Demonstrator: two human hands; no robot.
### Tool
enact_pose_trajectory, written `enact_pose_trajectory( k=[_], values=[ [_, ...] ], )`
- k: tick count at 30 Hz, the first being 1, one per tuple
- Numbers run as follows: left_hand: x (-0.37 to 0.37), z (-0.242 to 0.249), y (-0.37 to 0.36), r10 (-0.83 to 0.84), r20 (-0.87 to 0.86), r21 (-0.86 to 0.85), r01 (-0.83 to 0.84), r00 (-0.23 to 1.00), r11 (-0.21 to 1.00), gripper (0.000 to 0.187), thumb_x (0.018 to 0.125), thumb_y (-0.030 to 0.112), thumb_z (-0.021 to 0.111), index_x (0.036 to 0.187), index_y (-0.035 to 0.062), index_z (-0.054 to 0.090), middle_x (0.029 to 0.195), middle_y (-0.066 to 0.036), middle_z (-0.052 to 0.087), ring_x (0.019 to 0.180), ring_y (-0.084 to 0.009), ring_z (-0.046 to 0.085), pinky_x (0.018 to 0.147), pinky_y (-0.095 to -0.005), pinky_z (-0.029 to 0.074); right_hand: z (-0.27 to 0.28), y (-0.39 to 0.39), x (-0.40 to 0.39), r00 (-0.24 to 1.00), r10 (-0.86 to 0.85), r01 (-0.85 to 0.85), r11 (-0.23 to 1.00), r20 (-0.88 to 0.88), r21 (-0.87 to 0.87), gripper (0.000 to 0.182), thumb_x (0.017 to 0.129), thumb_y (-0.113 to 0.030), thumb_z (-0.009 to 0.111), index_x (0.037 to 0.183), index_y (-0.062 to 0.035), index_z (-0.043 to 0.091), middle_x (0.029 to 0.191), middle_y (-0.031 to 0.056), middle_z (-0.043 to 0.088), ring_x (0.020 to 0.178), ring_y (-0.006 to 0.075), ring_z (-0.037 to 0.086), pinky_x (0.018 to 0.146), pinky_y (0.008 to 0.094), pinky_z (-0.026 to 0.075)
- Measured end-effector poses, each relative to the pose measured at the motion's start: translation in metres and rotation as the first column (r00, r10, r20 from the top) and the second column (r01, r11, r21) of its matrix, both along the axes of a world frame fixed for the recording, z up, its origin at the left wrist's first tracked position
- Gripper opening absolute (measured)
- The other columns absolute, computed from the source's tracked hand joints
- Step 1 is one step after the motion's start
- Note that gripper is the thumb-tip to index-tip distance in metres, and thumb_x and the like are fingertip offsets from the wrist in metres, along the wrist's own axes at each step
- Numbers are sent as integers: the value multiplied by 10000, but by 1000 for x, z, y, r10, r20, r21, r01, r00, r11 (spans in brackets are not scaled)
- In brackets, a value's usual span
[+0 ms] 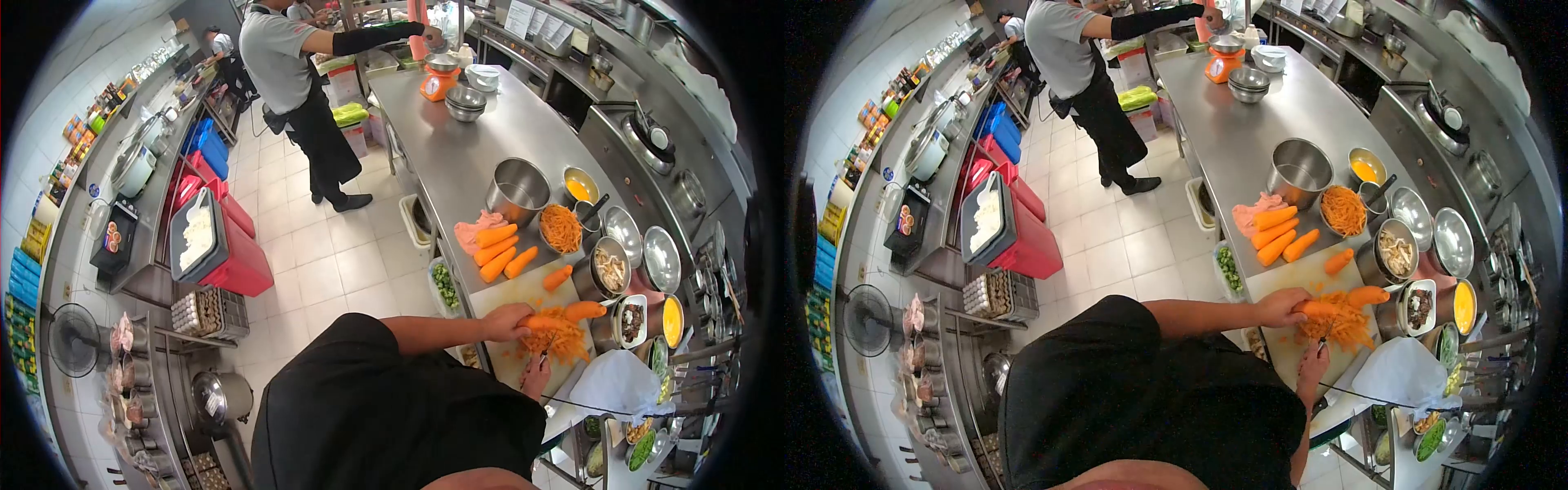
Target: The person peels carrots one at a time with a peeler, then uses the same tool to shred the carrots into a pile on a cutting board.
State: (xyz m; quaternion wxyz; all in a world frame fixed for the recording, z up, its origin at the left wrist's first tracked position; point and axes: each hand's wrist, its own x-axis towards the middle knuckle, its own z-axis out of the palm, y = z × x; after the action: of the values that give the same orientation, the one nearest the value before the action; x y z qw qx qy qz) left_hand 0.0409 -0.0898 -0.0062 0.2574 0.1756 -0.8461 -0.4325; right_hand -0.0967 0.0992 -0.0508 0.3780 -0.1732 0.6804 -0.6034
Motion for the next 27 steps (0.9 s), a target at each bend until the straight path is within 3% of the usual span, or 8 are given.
enact_pose_trajectory(
  k=[4,9,16,19,21,23,26,27],
  values=[
    [2,10,15,22,-98,358,15,995,934,413,938,246,646,1267,35,513,1062,-114,612,937,-229,609,797,-362,495,-1,3,2,999,-5,3,999,-49,-33,260,1014,-316,566,864,-110,515,604,-25,434,412,66,379,349,244,284],
    [-15,-16,27,153,-192,832,78,970,549,374,1014,257,541,1315,41,485,1083,-58,596,978,-130,571,802,-321,495,15,4,10,998,5,-7,999,-66,-35,279,1026,-319,550,848,-111,495,626,-38,432,485,53,396,421,240,310],
    [-12,-8,32,212,-112,932,28,971,362,413,1021,294,485,1366,68,477,1151,-68,606,1018,-156,601,810,-312,500,40,13,7,968,-8,32,996,-252,88,306,1043,-322,501,848,-86,505,690,-31,444,589,67,376,535,258,339],
    [-10,20,35,243,-50,967,-14,969,253,377,1025,298,452,1320,72,515,1091,-65,629,1002,-157,610,811,-309,501,34,18,2,996,-49,38,990,-72,-137,304,1043,-311,478,920,-45,558,742,10,483,636,104,414,554,291,353],
    [-11,23,35,231,-34,987,-3,972,162,332,1021,292,447,1236,74,577,1016,-66,645,959,-144,614,817,-316,497,71,12,16,931,11,-36,997,-365,-61,297,1045,-285,469,1000,-15,585,776,37,505,664,141,453,581,315,384],
    [-20,1,33,196,-127,967,77,972,244,371,1025,301,429,1284,84,582,1025,-77,670,980,-172,626,814,-322,514,78,13,10,825,204,-119,974,-528,191,307,1041,-234,465,1117,28,606,865,121,589,755,195,546,659,363,450],
    [-17,-3,34,207,-139,906,40,968,421,363,1043,289,413,1193,21,606,1068,-116,663,957,-234,639,809,-373,532,89,6,16,778,68,-44,998,-624,54,306,999,-278,550,1119,-15,653,860,204,643,780,316,624,685,398,486],
    [-24,9,28,293,-113,989,81,949,122,390,1056,330,363,1182,20,562,994,-125,643,877,-244,632,767,-376,532,109,3,19,791,54,-11,997,-609,74,298,991,-300,561,1066,-30,661,875,216,641,779,327,636,689,408,482]
  ],
)
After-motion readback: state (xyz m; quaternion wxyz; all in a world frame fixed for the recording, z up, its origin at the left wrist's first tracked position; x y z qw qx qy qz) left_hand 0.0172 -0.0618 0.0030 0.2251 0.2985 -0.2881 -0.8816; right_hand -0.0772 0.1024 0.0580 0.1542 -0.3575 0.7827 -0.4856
